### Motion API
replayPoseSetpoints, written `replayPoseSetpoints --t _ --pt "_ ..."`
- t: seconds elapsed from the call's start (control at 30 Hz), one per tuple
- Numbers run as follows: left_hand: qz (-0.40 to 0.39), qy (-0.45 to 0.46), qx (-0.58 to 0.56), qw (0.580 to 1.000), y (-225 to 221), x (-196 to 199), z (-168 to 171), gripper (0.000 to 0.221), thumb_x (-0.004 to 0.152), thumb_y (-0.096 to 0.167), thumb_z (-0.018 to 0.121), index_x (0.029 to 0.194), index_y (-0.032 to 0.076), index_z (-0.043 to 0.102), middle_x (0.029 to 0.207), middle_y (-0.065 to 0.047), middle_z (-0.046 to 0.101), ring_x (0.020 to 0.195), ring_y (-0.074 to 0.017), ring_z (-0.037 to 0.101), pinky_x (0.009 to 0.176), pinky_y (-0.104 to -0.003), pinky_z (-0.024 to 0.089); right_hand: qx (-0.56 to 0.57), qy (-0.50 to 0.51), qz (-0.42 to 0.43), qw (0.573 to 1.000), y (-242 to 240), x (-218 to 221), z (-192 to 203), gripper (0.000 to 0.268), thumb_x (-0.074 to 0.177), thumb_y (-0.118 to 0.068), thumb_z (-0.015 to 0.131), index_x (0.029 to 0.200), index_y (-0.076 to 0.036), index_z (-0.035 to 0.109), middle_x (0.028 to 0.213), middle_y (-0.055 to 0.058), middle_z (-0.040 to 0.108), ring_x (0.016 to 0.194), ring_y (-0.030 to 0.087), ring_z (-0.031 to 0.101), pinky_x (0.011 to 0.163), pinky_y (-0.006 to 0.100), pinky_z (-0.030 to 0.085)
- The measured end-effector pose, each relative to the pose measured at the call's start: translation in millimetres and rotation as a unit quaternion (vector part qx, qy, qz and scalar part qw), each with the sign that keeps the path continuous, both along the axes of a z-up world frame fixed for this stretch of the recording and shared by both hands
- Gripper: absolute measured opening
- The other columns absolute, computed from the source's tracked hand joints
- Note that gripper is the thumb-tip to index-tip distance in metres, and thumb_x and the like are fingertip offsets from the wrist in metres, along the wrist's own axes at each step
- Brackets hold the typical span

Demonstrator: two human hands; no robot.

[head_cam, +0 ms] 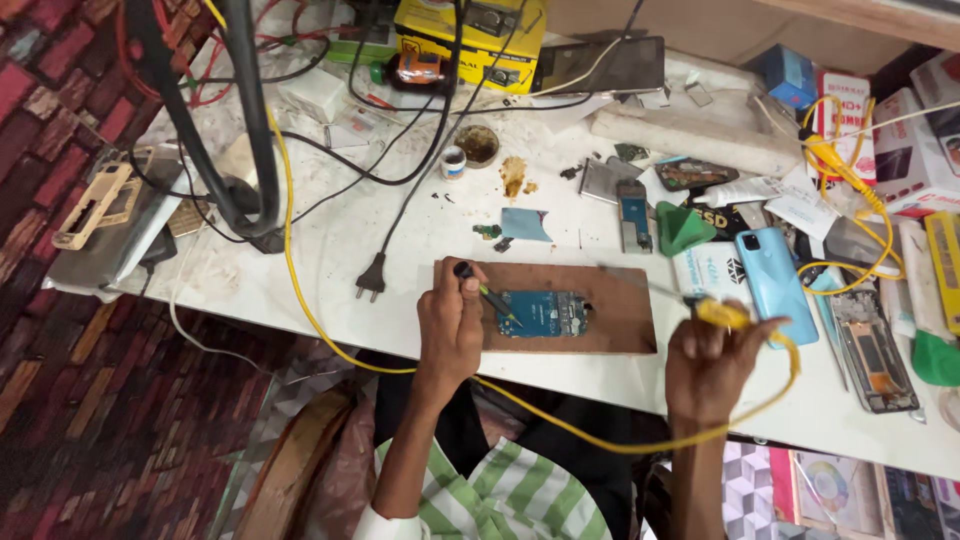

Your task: The person uses a soldering iron and a small screwdriver to work on a blue circuit board placed on a wooden board. They repeatedly apply the soldering iron to various points on the board while holding it steady with the other hand.

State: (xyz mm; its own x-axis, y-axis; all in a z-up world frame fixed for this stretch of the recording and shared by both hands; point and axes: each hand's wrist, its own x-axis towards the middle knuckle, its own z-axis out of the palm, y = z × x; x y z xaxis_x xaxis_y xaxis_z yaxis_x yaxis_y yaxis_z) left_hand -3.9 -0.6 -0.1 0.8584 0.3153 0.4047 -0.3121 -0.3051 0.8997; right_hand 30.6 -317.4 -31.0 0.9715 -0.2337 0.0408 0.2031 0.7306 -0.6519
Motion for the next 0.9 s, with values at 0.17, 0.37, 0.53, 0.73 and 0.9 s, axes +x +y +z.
replayPoseSetpoints --t 0.17,0.37,0.53,0.73,0.9 --pt "-0.039 0.043 -0.020 0.998 -1.3 0.4 -6.6 0.043 0.111 0.042 0.037 0.105 0.005 0.056 0.060 -0.005 0.048 0.050 -0.0122 0.049 0.049 -0.032 0.037 -0.062 -0.021 -0.070 0.995 1.3 -45.5 -10.7 0.055 0.116 -0.056 0.045 0.085 -0.012 0.056 0.055 -0.004 0.032 0.051 0.009 0.030 0.054 0.023 0.028" --pt "-0.027 0.033 -0.059 0.997 -3.2 1.5 0.5 0.044 0.113 0.043 0.038 0.102 0.003 0.054 0.062 -0.005 0.047 0.053 -0.0131 0.047 0.050 -0.031 0.038 -0.132 -0.015 -0.212 0.968 18.6 -48.7 -14.7 0.051 0.116 -0.048 0.048 0.079 -0.013 0.043 0.058 0.000 0.034 0.050 0.011 0.030 0.055 0.026 0.028" --pt "0.021 -0.106 0.073 0.991 -2.1 7.7 13.4 0.042 0.117 0.036 0.038 0.098 0.003 0.057 0.073 -0.009 0.057 0.061 -0.0212 0.056 0.059 -0.035 0.043 -0.127 0.011 -0.260 0.957 22.0 -27.9 -21.1 0.051 0.111 -0.050 0.053 0.078 -0.014 0.041 0.060 0.000 0.035 0.049 0.012 0.030 0.053 0.026 0.029" --pt "0.042 -0.093 0.111 0.989 -5.6 13.2 16.7 0.035 0.114 0.026 0.040 0.095 0.003 0.058 0.069 -0.008 0.058 0.059 -0.0248 0.059 0.058 -0.037 0.044 -0.034 0.042 -0.251 0.966 12.2 -26.2 -26.0 0.053 0.109 -0.056 0.053 0.079 -0.014 0.045 0.057 0.001 0.037 0.046 0.013 0.029 0.055 0.026 0.033" --pt "0.029 -0.076 0.111 0.991 -8.2 16.1 13.0 0.027 0.110 0.019 0.043 0.094 0.004 0.058 0.065 -0.008 0.055 0.054 -0.0234 0.055 0.057 -0.037 0.043 -0.023 0.035 -0.234 0.971 6.2 -27.4 -35.2 0.051 0.112 -0.054 0.054 0.082 -0.014 0.046 0.059 0.001 0.037 0.049 0.013 0.029 0.056 0.026 0.031"
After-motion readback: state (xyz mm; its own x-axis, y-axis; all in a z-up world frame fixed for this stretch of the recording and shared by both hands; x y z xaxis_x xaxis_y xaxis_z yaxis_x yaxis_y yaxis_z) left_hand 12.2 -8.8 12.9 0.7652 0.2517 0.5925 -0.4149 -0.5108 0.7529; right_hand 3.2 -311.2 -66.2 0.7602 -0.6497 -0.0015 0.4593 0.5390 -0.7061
